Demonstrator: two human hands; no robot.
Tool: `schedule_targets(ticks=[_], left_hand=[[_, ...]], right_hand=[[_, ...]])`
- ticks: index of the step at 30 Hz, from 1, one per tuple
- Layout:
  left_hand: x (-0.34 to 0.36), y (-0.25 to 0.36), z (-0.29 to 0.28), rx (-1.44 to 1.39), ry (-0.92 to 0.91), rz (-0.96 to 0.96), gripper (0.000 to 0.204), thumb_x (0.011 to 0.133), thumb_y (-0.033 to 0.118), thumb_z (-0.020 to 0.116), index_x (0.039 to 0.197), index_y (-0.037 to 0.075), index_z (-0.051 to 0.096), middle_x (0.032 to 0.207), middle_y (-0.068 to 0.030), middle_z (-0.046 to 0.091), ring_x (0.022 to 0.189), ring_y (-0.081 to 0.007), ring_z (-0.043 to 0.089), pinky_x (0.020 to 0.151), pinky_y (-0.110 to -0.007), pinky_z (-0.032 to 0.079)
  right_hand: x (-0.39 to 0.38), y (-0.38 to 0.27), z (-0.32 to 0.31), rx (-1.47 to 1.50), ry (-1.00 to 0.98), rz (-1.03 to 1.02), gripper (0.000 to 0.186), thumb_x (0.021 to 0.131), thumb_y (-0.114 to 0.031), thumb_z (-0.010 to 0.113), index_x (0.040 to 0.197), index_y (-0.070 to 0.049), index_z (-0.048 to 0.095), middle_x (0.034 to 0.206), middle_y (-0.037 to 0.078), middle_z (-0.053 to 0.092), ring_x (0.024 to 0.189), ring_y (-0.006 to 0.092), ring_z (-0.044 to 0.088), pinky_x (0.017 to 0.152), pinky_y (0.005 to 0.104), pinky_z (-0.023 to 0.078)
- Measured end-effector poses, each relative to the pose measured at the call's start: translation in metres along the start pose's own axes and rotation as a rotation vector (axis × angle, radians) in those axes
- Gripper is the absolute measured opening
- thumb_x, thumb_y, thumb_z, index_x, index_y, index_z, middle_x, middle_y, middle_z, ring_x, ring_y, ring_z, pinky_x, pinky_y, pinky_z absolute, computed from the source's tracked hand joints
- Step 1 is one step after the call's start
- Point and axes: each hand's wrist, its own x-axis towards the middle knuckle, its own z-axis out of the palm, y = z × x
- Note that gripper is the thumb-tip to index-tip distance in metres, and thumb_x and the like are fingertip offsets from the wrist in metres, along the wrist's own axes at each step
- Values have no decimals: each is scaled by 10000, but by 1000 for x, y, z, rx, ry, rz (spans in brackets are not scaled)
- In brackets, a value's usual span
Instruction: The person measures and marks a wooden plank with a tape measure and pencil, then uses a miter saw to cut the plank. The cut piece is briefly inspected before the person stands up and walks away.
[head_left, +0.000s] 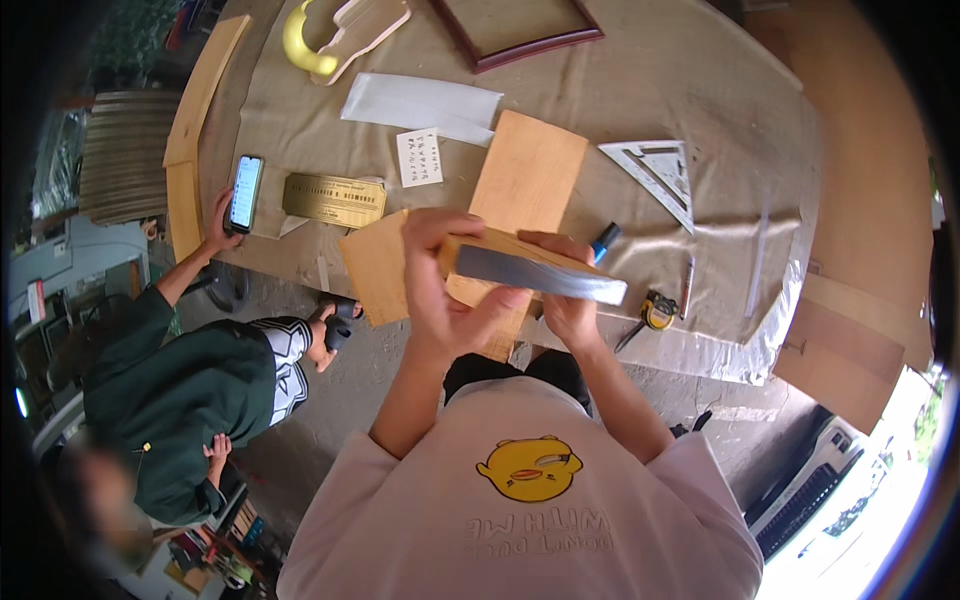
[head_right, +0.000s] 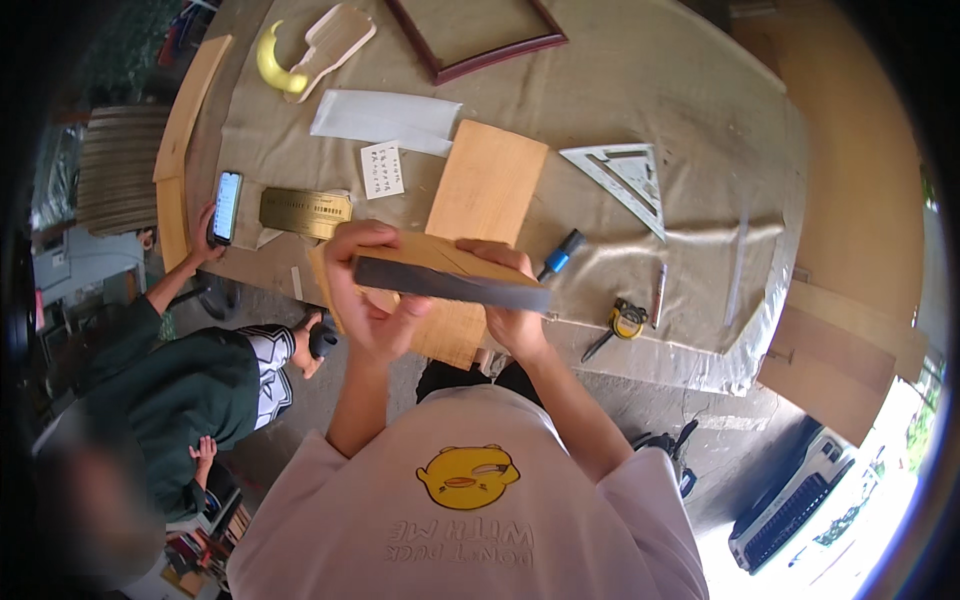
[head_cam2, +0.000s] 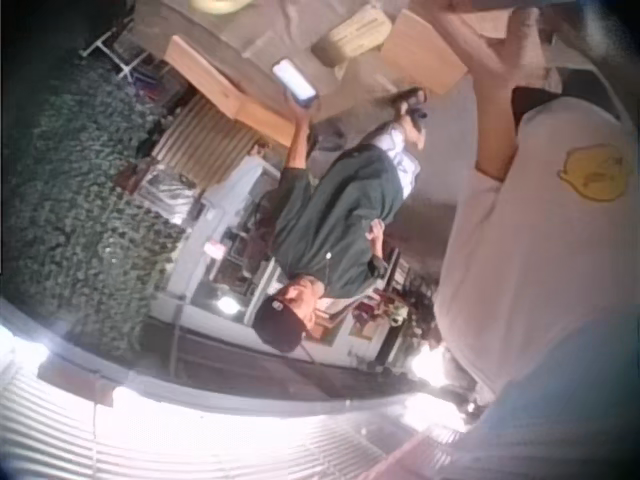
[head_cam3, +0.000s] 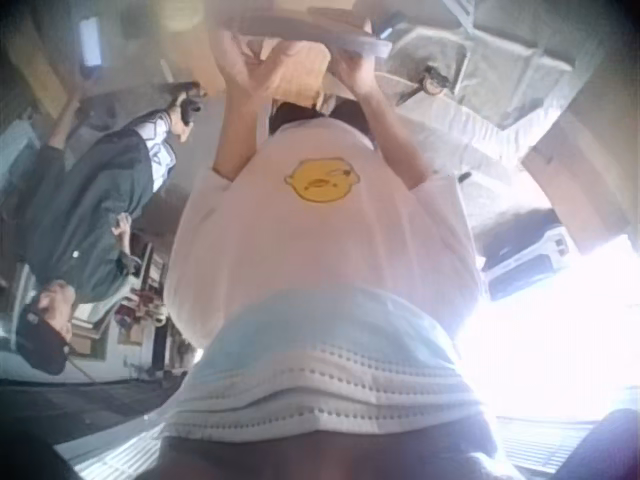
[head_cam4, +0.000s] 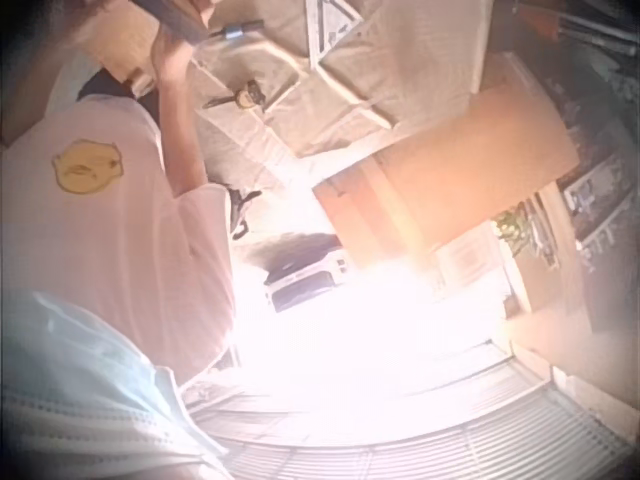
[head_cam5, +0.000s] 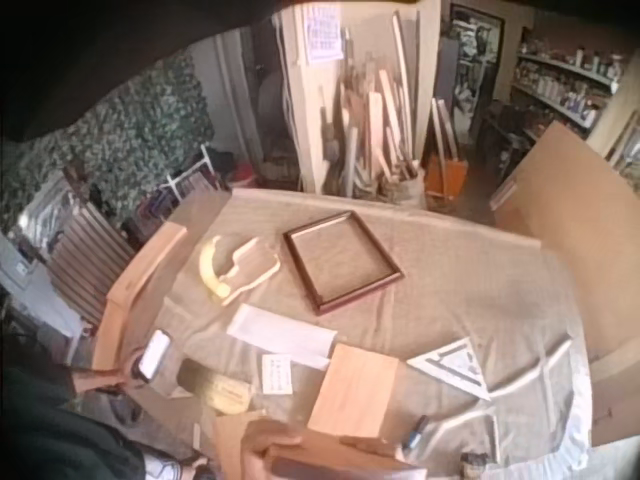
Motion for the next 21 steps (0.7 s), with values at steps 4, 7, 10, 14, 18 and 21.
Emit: schedule_targets(ticks=[4, 7, 10, 14, 18, 21], left_hand=[[3, 22, -9, 37, 41, 128, 652, 747, 344, 860, 1190, 36, 493, 1090, -108, 503, 989, -226, 512, 876, -353, 433], [1, 43, -8, 117, 57, 224, 635, 752, 352, 854, 1175, 45, 494, 1090, -109, 507, 990, -241, 517, 880, -372, 438], [-5, 66, -1, 184, 82, 286, 613, 753, 351, 853, 1160, 56, 502, 1088, -109, 508, 994, -250, 524, 885, -384, 443], [-17, 96, 20, 287, 90, 328, 659, 765, 404, 844, 1174, 39, 479, 1079, -110, 519, 1003, -247, 527, 902, -384, 437], [-36, 116, 38, 394, 122, 375, 709, 756, 455, 852, 1175, 27, 473, 1056, -109, 522, 994, -242, 530, 900, -372, 434], [-49, 129, 53, 364, 180, 319, 671, 690, 449, 896, 1119, 81, 534, 1045, -98, 509, 968, -252, 536, 873, -387, 441]], right_hand=[[15, -21, 1, 27, -59, -37, 262, 939, 39, 614, 1181, 0, 522, 1269, 213, 624, 1144, 304, 637, 969, 378, 529], [20, -35, 5, 119, -71, -87, 246, 946, 26, 608, 1180, 3, 536, 1297, 215, 612, 1182, 320, 626, 998, 387, 515], [17, -46, -1, 143, -114, -121, 249, 950, 6, 612, 1187, 2, 536, 1304, 217, 607, 1198, 324, 619, 1013, 395, 505], [9, -59, -21, 162, -141, -171, 265, 946, 0, 618, 1198, 2, 538, 1308, 216, 606, 1211, 328, 611, 1025, 401, 495], [0, -85, -51, 190, -296, -155, 364, 939, -192, 668, 1226, 7, 567, 1314, 200, 610, 1241, 322, 590, 1040, 411, 475], [-6, -105, -98, 257, -342, -114, 638, 891, -499, 652, 1252, 22, 581, 1309, 190, 616, 1246, 320, 584, 1040, 418, 460]])
